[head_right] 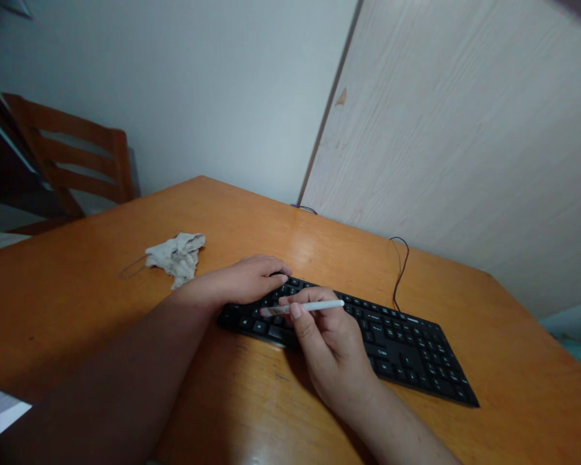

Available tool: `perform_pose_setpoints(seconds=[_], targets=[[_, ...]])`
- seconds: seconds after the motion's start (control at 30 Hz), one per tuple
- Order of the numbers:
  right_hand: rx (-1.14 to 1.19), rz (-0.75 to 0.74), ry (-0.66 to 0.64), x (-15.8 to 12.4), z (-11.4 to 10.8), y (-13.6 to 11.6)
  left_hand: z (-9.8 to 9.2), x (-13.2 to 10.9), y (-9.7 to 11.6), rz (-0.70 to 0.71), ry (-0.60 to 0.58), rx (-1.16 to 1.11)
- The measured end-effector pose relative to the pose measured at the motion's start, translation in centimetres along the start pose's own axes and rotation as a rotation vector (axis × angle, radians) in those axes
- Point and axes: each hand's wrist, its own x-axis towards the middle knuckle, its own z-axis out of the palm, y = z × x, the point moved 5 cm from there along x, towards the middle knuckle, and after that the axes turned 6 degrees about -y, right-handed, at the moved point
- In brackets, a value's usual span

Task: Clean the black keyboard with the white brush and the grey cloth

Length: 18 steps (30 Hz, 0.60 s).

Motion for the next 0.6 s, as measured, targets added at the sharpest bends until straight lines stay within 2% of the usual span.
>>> perform_pose_setpoints(seconds=[0.2,0.6], targets=[[0.022,0.008,-0.074,0.1,1.2,0.5,0.0,0.1,-0.3,-0.003,0.017,0.003],[-0.074,0.078,-0.123,0.2,-0.2,0.4,0.0,-0.1,0.0,0.014,0.03,0.0]])
